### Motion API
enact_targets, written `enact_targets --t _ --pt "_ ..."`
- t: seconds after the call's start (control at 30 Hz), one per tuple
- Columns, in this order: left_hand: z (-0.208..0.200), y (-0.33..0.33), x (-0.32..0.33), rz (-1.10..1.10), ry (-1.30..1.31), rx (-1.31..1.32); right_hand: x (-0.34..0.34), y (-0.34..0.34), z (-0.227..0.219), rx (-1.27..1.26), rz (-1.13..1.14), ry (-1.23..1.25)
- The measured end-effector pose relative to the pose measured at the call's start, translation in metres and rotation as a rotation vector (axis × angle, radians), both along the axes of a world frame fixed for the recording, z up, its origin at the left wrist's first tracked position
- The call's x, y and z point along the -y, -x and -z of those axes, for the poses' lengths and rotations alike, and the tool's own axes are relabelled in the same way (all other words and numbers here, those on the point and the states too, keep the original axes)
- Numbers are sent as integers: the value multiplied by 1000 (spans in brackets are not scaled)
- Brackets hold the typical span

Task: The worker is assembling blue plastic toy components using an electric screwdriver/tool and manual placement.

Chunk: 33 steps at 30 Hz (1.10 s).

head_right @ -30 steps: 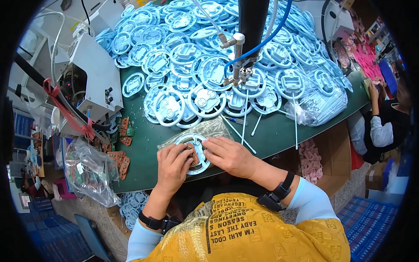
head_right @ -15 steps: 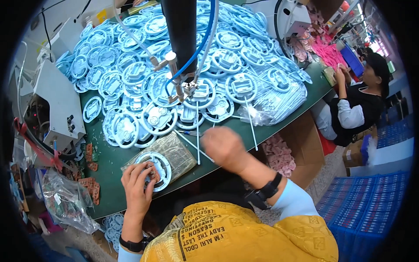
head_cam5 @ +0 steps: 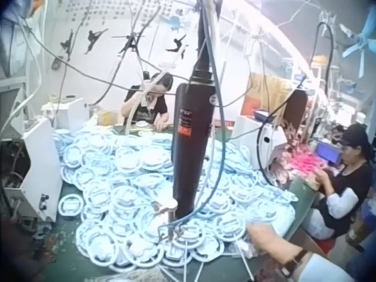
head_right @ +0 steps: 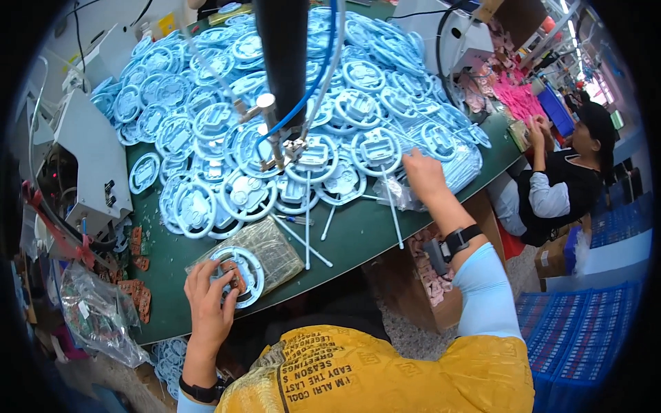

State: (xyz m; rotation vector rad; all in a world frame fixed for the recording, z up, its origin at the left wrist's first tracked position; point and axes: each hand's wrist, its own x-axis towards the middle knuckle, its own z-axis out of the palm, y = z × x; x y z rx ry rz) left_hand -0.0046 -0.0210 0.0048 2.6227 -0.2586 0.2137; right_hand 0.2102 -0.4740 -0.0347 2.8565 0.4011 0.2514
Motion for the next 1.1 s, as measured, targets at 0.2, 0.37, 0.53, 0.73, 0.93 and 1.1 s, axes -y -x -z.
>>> enact_targets --t 0.2,0.37,0.53,0.73,0.93,1.1 --pt "4 -2 1 3 44 43 25 -17 -14 -34 -199 53" --pt "5 -1 0 12 86 9 27 2 -40 17 -282 -146" --pt "-2 -1 0 35 87 -40 -24 37 -77 223 -279 -975" --pt "0 1 6 -37 18 -86 -171 110 -79 -300 -554 -764" --pt "24 4 6 -57 248 80 -201 120 -39 -456 -520 -819" --pt "31 8 4 -86 353 116 -206 105 -34 -678 -549 -931"
